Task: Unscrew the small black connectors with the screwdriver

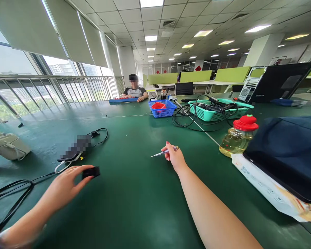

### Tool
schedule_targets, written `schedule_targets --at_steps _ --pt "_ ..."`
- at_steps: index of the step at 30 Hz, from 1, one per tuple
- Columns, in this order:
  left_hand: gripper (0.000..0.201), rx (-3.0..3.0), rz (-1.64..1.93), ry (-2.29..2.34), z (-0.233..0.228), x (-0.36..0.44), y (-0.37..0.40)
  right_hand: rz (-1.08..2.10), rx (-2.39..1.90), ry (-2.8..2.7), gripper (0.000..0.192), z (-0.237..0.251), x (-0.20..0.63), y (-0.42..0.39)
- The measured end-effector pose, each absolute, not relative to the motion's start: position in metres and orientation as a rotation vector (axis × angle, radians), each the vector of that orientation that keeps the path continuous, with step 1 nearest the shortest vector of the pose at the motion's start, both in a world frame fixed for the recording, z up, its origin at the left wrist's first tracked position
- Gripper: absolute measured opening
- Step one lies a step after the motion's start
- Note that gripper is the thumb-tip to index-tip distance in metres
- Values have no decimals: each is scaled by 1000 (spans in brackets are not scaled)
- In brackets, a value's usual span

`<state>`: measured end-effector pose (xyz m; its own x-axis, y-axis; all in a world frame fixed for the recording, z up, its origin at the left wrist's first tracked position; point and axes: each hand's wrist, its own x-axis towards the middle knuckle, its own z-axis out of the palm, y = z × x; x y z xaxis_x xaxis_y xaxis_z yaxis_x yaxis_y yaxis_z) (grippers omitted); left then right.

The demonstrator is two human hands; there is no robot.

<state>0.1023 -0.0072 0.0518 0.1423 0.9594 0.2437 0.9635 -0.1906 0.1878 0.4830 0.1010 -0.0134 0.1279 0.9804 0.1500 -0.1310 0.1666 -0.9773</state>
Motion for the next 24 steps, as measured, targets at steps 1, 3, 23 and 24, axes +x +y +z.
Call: schedule_targets --at_steps 1,3,23,24 --pt "36 -2465 -483 -1925 54 121 -4 1080 -1034 -1088 60 -14 483 102" --pt "30 -2685 -430 -1731 57 160 6 1079 -1019 -1058 58 -14 484 103" --pt "50 -3053 -721 -1627 10 266 91 1153 -902 -1011 49 -6 489 96" --pt "51 -3064 -745 -1635 8 264 93 1152 -899 -1025 48 -4 488 94"
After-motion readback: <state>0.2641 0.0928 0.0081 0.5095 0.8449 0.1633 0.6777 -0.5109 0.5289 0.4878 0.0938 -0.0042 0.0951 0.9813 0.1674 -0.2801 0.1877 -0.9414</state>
